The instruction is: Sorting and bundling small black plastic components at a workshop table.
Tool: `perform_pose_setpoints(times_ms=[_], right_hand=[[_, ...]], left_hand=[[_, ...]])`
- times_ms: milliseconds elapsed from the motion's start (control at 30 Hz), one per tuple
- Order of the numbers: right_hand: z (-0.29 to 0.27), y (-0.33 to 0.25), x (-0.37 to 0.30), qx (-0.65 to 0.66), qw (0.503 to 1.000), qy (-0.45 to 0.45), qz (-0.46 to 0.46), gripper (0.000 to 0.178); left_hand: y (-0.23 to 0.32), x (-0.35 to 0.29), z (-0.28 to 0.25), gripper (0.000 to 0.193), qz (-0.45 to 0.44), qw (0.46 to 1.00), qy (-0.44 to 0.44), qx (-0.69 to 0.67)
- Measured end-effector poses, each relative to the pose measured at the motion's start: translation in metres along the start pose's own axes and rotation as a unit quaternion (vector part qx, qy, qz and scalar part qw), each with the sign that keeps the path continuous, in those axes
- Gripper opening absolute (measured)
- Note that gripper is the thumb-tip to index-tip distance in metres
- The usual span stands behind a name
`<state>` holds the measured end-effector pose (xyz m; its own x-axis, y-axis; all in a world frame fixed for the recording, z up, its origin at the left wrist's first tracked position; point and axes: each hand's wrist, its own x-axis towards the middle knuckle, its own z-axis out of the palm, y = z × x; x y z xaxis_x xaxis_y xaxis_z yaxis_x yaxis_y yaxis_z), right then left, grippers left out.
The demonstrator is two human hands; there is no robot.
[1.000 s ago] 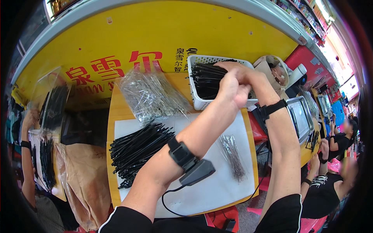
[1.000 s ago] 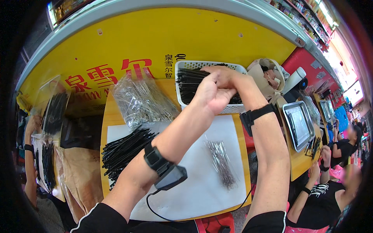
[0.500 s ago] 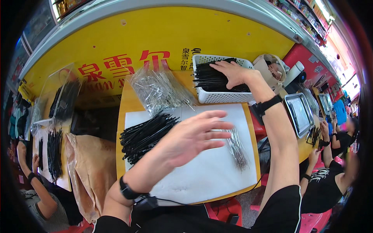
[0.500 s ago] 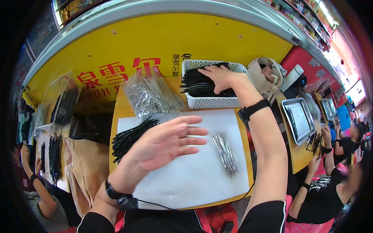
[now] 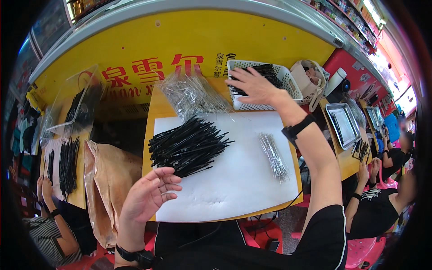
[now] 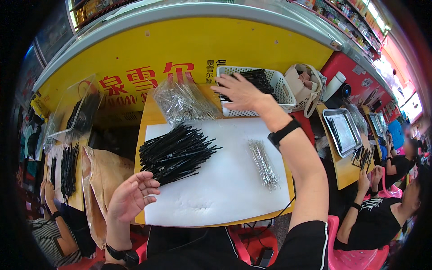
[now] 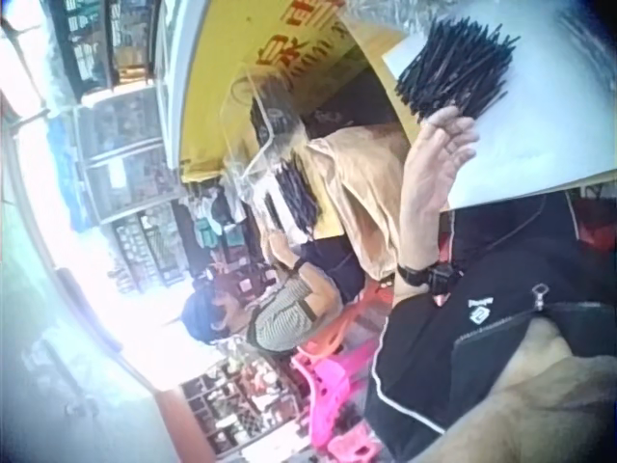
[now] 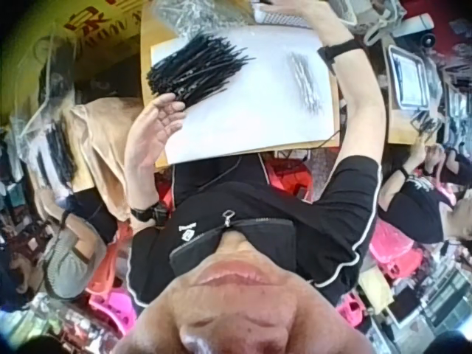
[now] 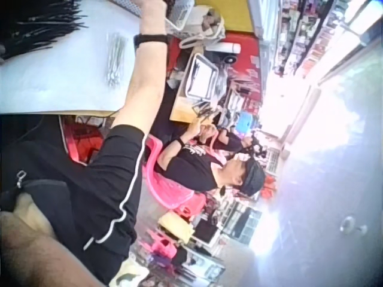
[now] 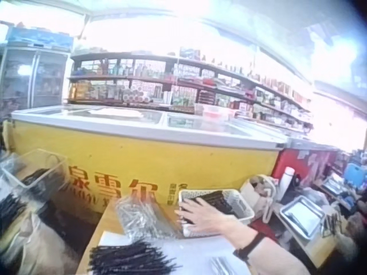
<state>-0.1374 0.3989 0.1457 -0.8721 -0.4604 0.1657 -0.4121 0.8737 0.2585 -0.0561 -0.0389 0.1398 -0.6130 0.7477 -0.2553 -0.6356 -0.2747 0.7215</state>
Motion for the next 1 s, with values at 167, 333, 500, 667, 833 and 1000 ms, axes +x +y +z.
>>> perform_pose_setpoints(times_ms=[167,333,500,667,833,1000], right_hand=[[0.034,-0.026,0.029,-0.059,0.981,0.136,-0.127,0.029],[0.050,-0.012,0.023,-0.141,0.982,0.024,-0.125,0.021],[0.050,-0.003,0.016,-0.086,0.990,0.008,-0.116,0.016],[0.054,-0.003,0.013,-0.102,0.972,0.151,-0.148,0.014],[0.055,0.001,0.003,-0.089,0.976,0.133,-0.150,0.025],[0.054,0.008,-0.001,-0.082,0.970,0.135,-0.184,0.033]], left_hand=[[-0.015,0.005,-0.004,0.042,-0.029,0.999,-0.006,-0.037],[-0.016,0.005,-0.013,0.040,-0.021,0.999,0.001,-0.039],[-0.015,0.003,-0.025,0.040,-0.016,0.999,0.032,-0.035],[-0.016,-0.004,-0.030,0.041,-0.004,0.998,0.042,-0.037],[-0.016,-0.018,-0.030,0.039,0.008,0.997,0.068,-0.047],[-0.020,-0.033,-0.036,0.036,0.015,0.995,0.098,-0.031]])
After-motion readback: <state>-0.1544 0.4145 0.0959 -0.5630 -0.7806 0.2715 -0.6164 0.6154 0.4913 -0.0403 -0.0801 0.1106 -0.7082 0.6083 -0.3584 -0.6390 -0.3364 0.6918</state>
